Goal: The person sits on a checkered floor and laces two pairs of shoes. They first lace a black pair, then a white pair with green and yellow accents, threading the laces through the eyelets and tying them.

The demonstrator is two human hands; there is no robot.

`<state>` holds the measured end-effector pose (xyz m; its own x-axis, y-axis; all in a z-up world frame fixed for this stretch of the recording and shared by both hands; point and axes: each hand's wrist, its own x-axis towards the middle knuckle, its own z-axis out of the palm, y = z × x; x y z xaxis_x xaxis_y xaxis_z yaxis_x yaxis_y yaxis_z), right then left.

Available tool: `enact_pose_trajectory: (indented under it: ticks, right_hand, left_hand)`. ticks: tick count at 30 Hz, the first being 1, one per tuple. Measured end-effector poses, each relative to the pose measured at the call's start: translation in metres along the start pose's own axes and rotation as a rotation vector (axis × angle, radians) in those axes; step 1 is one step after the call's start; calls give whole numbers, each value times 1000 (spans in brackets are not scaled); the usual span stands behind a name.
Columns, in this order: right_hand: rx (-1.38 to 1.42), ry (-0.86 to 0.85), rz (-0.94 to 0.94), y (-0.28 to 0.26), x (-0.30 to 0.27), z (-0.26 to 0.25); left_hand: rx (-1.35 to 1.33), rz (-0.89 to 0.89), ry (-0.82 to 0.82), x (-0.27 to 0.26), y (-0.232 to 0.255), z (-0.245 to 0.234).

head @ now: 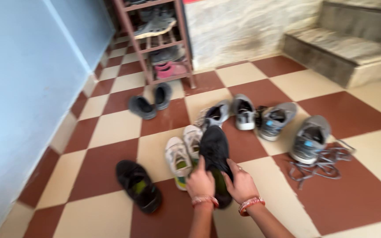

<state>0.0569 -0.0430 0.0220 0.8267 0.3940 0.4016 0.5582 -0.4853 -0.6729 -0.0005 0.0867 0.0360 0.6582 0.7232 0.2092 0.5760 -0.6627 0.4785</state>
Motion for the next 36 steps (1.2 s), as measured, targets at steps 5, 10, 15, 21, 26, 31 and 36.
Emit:
enact_pose_trajectory:
  ticks: [5, 10, 15, 21, 26, 31, 36]
  right_hand:
    - [7, -280, -33, -65, 21, 39]
    - [-7, -417, -181, -118, 8, 82]
    - [-59, -592, -233, -131, -22, 105]
    - [-142, -651, -189, -111, -31, 104]
    - [-255, -604, -173, -92, -20, 91]
    - [-398, -582, -213, -56, 1, 70]
    - [-622, -509, -118, 18, 37, 14]
  left_hand:
    - [-65, -364, 87, 60, -76, -66]
    - [37, -553, 287, 97, -168, -134]
    - [45, -682, 257, 112, -278, -135]
    - [-139, -761, 126, 87, -366, -53]
    - [-85, -773, 1, 101, -331, -42]
    - [100, -384, 535, 106, -236, -61]
    - [-196, 134, 355, 95, -111, -39]
